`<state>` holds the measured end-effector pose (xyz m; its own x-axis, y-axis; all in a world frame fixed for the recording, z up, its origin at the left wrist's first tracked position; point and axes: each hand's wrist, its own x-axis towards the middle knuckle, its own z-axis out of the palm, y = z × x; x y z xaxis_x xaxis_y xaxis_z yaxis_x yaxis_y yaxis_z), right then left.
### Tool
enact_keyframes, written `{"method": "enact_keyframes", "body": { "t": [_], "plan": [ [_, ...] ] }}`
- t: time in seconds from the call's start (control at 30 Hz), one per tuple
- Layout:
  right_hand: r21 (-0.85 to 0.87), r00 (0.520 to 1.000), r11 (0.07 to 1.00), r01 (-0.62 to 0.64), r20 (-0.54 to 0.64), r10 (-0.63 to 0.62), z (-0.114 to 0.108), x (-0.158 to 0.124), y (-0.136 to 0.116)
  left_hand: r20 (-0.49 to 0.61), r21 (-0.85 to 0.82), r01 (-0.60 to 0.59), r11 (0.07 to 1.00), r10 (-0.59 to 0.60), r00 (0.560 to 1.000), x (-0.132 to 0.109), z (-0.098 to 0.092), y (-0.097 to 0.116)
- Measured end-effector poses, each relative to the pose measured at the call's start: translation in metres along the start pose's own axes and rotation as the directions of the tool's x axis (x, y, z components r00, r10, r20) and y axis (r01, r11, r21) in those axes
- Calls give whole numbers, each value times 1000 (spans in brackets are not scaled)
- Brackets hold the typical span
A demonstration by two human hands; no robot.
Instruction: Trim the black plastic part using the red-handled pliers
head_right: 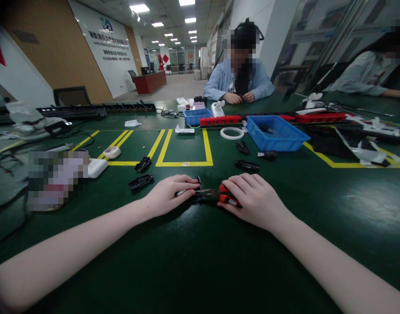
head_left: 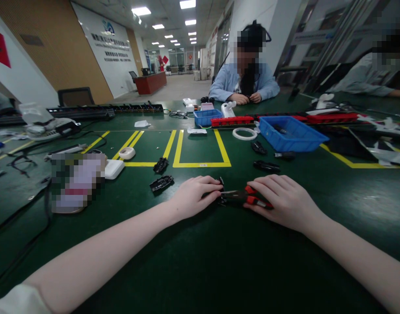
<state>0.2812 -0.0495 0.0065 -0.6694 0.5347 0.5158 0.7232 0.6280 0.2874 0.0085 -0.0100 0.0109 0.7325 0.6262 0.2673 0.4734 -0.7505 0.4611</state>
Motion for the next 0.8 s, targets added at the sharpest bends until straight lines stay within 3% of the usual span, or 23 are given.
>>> {"method": "enact_keyframes", "body": {
  "t": [0.37, 0.8],
  "plan": [
    [94, 998, 994, -58, 20, 57, 1, 0, 2, 14, 41, -34, 999, 33, 999, 0, 2, -3],
    [298, 970, 933, -204, 187, 153, 2, -2, 4, 34, 36, -45, 998, 43, 998, -1, 3, -3]
  ]
}}
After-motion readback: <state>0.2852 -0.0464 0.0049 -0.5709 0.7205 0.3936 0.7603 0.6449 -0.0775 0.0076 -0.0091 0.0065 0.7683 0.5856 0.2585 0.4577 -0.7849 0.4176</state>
